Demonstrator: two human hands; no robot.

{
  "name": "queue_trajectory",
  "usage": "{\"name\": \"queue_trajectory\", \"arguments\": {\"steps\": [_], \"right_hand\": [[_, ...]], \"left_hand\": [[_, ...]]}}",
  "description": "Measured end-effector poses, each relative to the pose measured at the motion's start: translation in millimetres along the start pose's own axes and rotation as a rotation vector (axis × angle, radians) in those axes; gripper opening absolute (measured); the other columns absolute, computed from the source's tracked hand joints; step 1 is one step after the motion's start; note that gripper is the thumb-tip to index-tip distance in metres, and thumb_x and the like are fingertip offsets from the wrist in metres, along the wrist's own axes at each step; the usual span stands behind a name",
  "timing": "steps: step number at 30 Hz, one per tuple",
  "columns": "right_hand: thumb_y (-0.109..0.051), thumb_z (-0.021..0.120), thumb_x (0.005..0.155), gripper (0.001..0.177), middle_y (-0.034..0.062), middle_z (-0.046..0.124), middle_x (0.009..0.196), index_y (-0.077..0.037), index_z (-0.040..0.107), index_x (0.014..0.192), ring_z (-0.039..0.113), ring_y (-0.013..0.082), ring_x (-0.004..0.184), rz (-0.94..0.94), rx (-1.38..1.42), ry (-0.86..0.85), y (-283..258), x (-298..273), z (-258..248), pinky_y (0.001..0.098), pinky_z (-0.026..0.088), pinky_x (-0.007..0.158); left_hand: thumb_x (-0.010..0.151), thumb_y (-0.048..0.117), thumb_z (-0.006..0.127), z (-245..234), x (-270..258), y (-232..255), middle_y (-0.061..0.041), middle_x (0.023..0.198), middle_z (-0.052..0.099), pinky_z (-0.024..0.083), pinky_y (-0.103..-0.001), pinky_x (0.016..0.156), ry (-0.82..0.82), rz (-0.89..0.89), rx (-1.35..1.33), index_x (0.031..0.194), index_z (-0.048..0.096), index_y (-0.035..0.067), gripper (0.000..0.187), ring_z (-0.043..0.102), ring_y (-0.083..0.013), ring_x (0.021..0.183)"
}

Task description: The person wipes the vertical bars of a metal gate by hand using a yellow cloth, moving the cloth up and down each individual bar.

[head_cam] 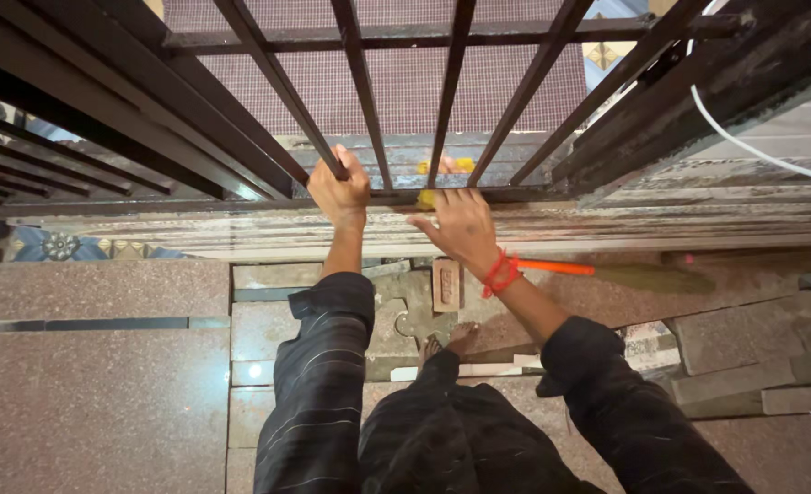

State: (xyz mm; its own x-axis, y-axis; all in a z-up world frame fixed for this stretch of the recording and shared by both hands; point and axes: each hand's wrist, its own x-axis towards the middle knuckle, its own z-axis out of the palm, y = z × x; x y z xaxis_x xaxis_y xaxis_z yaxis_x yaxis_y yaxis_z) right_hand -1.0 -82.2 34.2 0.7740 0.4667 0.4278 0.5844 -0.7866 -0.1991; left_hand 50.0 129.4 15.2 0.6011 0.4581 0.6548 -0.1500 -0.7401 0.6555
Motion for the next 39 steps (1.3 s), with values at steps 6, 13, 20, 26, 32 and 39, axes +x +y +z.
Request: {"name": "queue_trajectory", "arguments": {"steps": [6, 13, 20, 26, 32, 39], "right_hand": [[-0.051, 0.070, 0.095, 0.073, 0.0258, 0.050, 0.152, 0.005, 0.056, 0.139, 0.045, 0.0381, 0.144, 0.074, 0.002, 0.208, 4, 11, -1, 0.0468, 0.040, 0.116], [-0.053, 0.066, 0.096, 0.076, 0.0201, 0.053, 0.152, 0.006, 0.057, 0.143, 0.048, 0.0351, 0.141, 0.046, 0.101, 0.136, -20, 17, -3, 0.0472, 0.041, 0.113], [-0.060, 0.055, 0.100, 0.082, 0.0201, 0.053, 0.152, 0.007, 0.052, 0.147, 0.052, 0.0324, 0.136, 0.114, -0.114, 0.033, 4, -14, -3, 0.0500, 0.041, 0.110], [-0.047, 0.067, 0.097, 0.076, 0.0234, 0.051, 0.153, 0.006, 0.050, 0.148, 0.048, 0.0380, 0.143, 0.266, 0.089, 0.134, 26, -3, -9, 0.0480, 0.039, 0.115], [-0.050, 0.068, 0.096, 0.056, 0.0271, 0.053, 0.149, -0.002, 0.063, 0.124, 0.044, 0.0387, 0.142, 0.094, 0.037, 0.187, -1, 19, 7, 0.0502, 0.035, 0.118], [-0.057, 0.056, 0.099, 0.074, 0.0238, 0.054, 0.146, 0.007, 0.060, 0.136, 0.045, 0.0370, 0.143, 0.092, 0.031, -0.012, -15, -6, -6, 0.0514, 0.030, 0.121]], "left_hand": [[0.098, 0.016, 0.057, -5, 0, 7, -0.017, 0.061, 0.054, 0.042, -0.050, 0.055, 0.015, -0.006, -0.017, 0.068, 0.055, 0.005, 0.032, 0.055, -0.0403, 0.057], [0.098, 0.016, 0.056, -3, 0, 6, -0.019, 0.062, 0.055, 0.043, -0.050, 0.056, 0.014, -0.015, -0.040, 0.068, 0.054, 0.004, 0.032, 0.057, -0.0417, 0.059], [0.099, 0.016, 0.056, -3, -1, 5, -0.020, 0.062, 0.055, 0.042, -0.052, 0.057, -0.019, -0.023, -0.018, 0.068, 0.054, 0.003, 0.033, 0.056, -0.0428, 0.059], [0.097, 0.015, 0.057, -5, 0, 8, -0.018, 0.061, 0.055, 0.041, -0.050, 0.054, -0.005, -0.042, -0.026, 0.069, 0.056, 0.003, 0.031, 0.055, -0.0403, 0.056], [0.099, 0.014, 0.056, -3, 0, 5, -0.018, 0.065, 0.057, 0.043, -0.050, 0.056, 0.027, 0.030, 0.000, 0.069, 0.056, 0.003, 0.031, 0.056, -0.0402, 0.059], [0.098, 0.014, 0.055, -4, 0, 5, -0.018, 0.066, 0.058, 0.045, -0.050, 0.057, 0.016, 0.026, -0.013, 0.070, 0.057, 0.003, 0.030, 0.058, -0.0406, 0.061]]}}
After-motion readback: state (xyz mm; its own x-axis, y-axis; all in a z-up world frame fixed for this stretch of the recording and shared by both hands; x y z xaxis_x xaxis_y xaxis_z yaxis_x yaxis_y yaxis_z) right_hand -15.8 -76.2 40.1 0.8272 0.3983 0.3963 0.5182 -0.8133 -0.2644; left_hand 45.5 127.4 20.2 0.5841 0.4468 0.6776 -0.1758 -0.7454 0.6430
